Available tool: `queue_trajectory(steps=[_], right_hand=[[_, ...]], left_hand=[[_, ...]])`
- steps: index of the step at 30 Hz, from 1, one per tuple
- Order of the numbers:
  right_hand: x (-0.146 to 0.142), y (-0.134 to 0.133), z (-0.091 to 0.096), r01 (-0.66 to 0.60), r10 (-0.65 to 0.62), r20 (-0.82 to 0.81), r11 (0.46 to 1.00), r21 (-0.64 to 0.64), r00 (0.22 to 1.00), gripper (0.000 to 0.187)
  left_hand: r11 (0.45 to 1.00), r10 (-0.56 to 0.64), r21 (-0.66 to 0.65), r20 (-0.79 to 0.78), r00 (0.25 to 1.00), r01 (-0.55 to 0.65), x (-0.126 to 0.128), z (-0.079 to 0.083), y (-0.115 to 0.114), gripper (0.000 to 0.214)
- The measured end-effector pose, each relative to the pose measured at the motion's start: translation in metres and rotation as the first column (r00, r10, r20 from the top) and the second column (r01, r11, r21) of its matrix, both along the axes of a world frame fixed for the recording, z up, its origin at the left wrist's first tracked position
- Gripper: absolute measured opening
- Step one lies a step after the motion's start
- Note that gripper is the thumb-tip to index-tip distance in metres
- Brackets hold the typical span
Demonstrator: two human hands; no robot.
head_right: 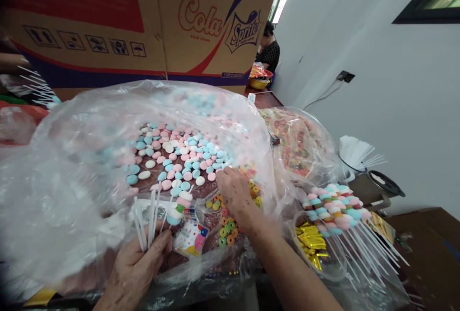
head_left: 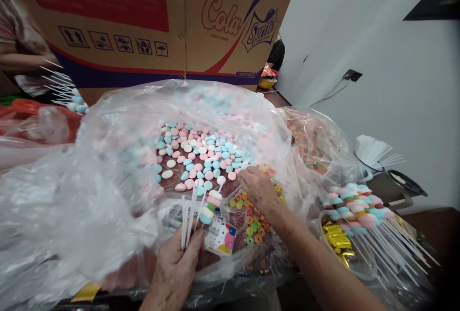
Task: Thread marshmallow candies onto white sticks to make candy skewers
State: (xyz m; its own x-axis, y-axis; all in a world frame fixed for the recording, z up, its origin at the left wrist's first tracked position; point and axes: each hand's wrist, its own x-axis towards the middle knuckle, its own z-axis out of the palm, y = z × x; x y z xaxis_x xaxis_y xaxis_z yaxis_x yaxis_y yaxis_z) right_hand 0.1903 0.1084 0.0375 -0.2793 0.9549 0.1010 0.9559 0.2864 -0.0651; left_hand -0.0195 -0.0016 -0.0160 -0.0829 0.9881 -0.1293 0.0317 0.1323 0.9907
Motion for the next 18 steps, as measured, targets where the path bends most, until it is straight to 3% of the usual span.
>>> queue_trajectory(steps=[6,9,12,14,16,18], right_hand=[[-0.017,-0.016,-0.007,-0.115,0.114,0.161,0.993,-0.003,0.980,0.025],[-0.018,-0.022,-0.007,-0.176,0.177,0.165,0.984,-0.023,0.970,0.029],[-0.015,-0.018,-0.010,-0.144,0.145,0.107,0.989,-0.014,0.984,0.025],[-0.012,-0.012,-0.014,-0.080,0.080,-0.012,0.997,-0.009,0.997,0.024],[-0.010,-0.006,-0.017,-0.025,0.014,-0.248,0.999,-0.044,0.969,0.022],[-0.008,-0.004,-0.016,-0.010,-0.074,-0.584,0.990,-0.140,0.808,0.016]], left_hand=[[0.999,0.036,-0.002,0.032,0.999,-0.036,0.004,0.002,0.000,0.034],[0.999,0.048,-0.021,0.083,0.995,-0.046,0.007,0.004,-0.001,0.030],[0.998,0.049,-0.045,0.131,0.990,-0.043,0.008,0.006,-0.001,0.024],[0.999,0.035,-0.043,0.110,0.993,-0.031,0.007,0.008,-0.001,0.027],[1.000,0.018,-0.023,0.068,0.998,-0.017,0.006,0.010,-0.001,0.029],[1.000,0.007,0.011,0.021,1.000,-0.007,0.006,0.012,0.000,0.025]])
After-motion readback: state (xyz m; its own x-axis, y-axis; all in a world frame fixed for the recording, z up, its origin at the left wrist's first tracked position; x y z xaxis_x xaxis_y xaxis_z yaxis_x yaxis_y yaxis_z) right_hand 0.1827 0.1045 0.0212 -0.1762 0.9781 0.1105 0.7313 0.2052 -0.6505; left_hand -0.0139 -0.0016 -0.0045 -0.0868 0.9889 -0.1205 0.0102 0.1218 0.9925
